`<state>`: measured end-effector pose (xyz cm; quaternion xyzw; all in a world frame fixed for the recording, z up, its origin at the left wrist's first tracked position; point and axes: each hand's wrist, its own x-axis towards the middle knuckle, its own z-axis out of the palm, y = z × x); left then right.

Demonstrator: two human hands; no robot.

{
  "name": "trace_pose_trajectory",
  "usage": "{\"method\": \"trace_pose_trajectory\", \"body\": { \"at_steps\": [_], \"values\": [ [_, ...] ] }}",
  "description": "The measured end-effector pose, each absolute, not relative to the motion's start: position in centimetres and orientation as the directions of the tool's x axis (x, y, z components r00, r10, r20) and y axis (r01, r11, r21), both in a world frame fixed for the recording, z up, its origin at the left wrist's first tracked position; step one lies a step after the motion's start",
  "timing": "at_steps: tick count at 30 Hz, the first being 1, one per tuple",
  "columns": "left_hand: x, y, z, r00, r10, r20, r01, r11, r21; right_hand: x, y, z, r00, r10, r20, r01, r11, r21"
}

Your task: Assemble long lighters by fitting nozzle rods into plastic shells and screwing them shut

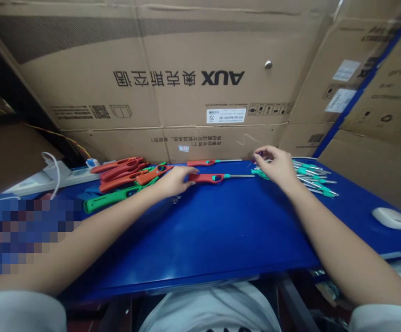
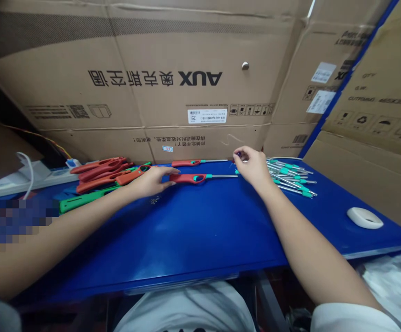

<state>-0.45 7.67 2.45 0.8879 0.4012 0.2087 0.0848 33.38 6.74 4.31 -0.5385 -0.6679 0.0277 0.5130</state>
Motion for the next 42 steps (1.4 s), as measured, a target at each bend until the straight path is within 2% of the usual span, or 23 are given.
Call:
{"method": "trace_pose_trajectory", "body": {
  "at_steps": [4, 12, 20, 31, 37, 42],
  "values": [
    [-0.8, 11.0, 2.1, 0.546, 0.781, 0.303, 0.71, -0.623, 0.328, 34.3, 7.1, 3.9, 0.134, 0.717, 0.685, 0.772, 0.358, -0.525],
    [-0.6, 13.9, 0.2, 0.469, 0.827, 0.311, 0.758, -0.558, 0.339, 34.5, 7.5, 3.4, 0.085, 0.719, 0.69, 0.809, 0.354, -0.469],
    [-0.4, 14.6, -0.4, 0.417, 0.848, 0.328, 0.789, -0.517, 0.332, 33.8, 7.3, 3.0, -0.023, 0.732, 0.681, 0.848, 0.375, -0.374],
    [-0.2, 13.6, 0.2, 0.384, 0.858, 0.342, 0.826, -0.485, 0.289, 34.0, 7.3, 2.9, -0.04, 0.766, 0.642, 0.878, 0.333, -0.343],
    [0.3, 12.7, 0.3, 0.33, 0.877, 0.348, 0.861, -0.431, 0.268, 33.7, 7.4, 2.6, -0.124, 0.905, 0.406, 0.951, 0.226, -0.212],
    [0.8, 12.9, 0.1, 0.309, 0.9, 0.306, 0.88, -0.393, 0.266, 34.0, 8.1, 0.9, -0.149, 0.955, 0.256, 0.969, 0.193, -0.156]
  ]
}}
